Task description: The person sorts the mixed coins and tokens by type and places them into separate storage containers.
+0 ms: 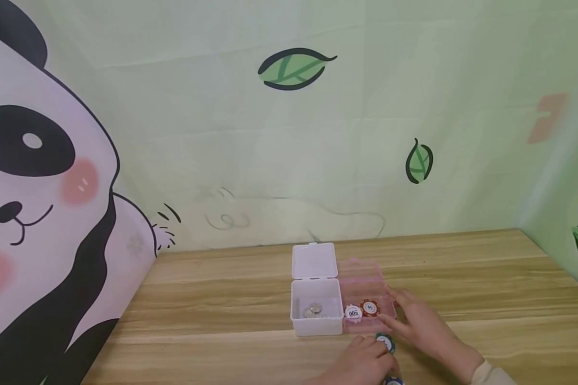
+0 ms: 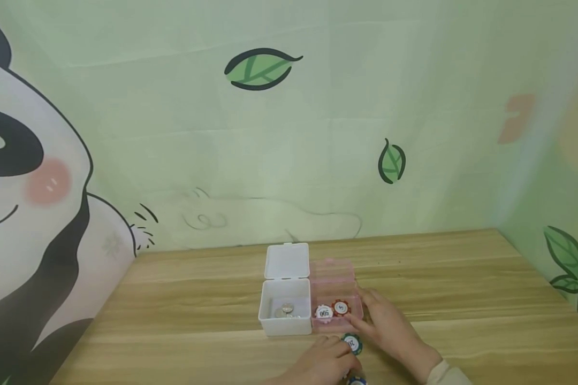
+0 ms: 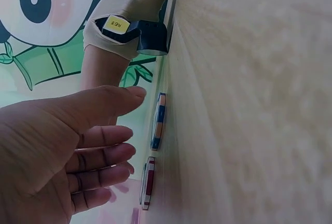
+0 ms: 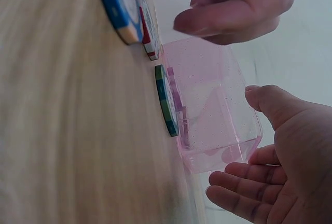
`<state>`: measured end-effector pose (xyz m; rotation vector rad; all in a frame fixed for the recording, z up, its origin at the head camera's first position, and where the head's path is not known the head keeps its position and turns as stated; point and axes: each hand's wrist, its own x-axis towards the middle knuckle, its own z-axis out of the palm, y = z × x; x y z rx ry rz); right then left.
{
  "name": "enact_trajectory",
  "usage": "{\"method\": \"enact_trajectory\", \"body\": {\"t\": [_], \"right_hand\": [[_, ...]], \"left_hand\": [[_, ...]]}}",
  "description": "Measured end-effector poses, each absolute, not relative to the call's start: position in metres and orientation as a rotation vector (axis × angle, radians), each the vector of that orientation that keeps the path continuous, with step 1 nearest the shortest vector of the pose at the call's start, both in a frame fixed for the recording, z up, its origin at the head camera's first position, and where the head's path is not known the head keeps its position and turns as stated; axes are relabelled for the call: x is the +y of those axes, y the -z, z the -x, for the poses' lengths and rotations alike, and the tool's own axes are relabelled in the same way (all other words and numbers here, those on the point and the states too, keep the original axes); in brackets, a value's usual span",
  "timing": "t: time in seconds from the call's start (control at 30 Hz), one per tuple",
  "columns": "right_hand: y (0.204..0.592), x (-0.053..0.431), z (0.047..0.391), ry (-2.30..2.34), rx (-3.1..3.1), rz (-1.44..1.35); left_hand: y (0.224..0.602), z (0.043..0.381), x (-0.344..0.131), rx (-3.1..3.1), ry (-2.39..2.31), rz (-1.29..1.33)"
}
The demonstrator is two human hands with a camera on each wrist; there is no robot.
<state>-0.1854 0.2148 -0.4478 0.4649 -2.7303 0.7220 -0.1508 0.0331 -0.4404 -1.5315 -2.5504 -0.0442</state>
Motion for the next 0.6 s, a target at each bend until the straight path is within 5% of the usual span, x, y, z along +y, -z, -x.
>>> {"method": "enact_trajectory", "body": {"t": [0.6], "right_hand": [[0.4482,0.2149,0.1850,-0.707,-2.719,-0.477]], "left_hand": [[0.4435,0.1524,0.0401,-2.553,-0.124,1.542]]}}
